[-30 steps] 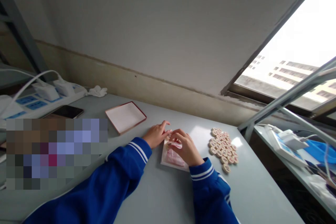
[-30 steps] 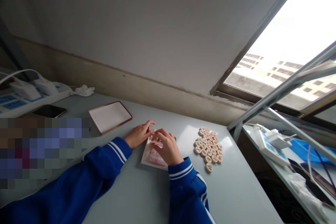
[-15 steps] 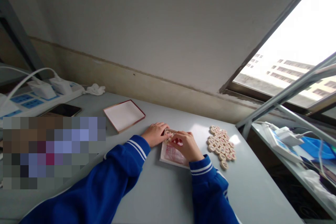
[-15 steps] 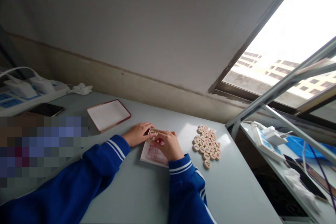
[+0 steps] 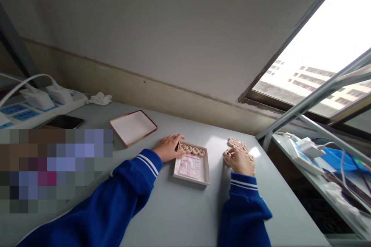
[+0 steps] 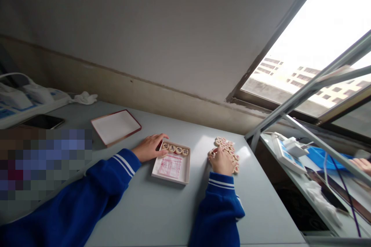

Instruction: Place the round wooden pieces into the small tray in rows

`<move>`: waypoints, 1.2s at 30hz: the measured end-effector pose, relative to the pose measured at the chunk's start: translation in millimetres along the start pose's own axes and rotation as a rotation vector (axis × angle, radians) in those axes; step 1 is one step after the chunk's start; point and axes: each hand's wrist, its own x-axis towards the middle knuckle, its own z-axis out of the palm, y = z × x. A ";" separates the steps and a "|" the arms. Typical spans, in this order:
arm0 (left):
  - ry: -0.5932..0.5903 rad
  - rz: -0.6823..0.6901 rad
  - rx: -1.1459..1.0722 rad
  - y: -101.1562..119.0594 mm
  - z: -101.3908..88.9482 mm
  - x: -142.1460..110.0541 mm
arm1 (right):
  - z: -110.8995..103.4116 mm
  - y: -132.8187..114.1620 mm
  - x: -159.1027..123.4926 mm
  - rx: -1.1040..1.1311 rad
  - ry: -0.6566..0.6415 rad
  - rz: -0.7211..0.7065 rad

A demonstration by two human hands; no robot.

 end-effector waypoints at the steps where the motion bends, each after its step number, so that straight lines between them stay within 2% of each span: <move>1: 0.004 -0.003 -0.003 0.0 0.2 -0.3 | -1.2 -1.5 -0.1 -0.001 -0.023 0.017; 3: 0.008 -0.005 -0.005 -0.8 1.0 -0.5 | -4.8 -6.2 -0.6 0.002 -0.061 0.022; 6: 0.007 -0.004 0.004 -2.8 2.5 -0.1 | -9.6 -13.6 -1.6 0.052 -0.051 -0.046; 12: 0.024 0.008 -0.002 -4.0 4.1 1.2 | -9.1 -26.2 -2.0 0.271 -0.087 -0.146; 18: 0.032 0.027 0.009 -3.7 3.6 1.7 | -6.8 -32.7 -2.2 0.324 -0.062 -0.154; 20: 0.032 0.035 0.015 -4.1 3.7 1.9 | -8.7 -33.3 -2.2 0.414 -0.022 -0.156; 23: 0.034 0.051 0.027 -4.6 4.4 2.1 | -14.9 -39.1 -4.0 0.684 0.009 -0.328; 26: 0.041 0.061 0.040 -4.8 5.1 2.1 | -19.1 -55.3 -10.0 0.835 -0.122 -0.611; 28: 0.047 0.057 0.039 -4.6 5.3 2.2 | -17.4 -68.9 -15.1 0.779 -0.182 -0.717; 30: 0.045 0.054 0.039 -4.2 5.0 2.1 | -12.7 -80.2 -19.4 0.681 -0.162 -0.768; 33: 0.038 0.051 0.048 -3.4 4.3 2.0 | -5.5 -87.7 -22.6 0.553 -0.092 -0.773; 36: 0.040 0.050 0.052 -2.8 3.8 1.7 | -3.5 -87.0 -23.3 0.460 -0.078 -0.725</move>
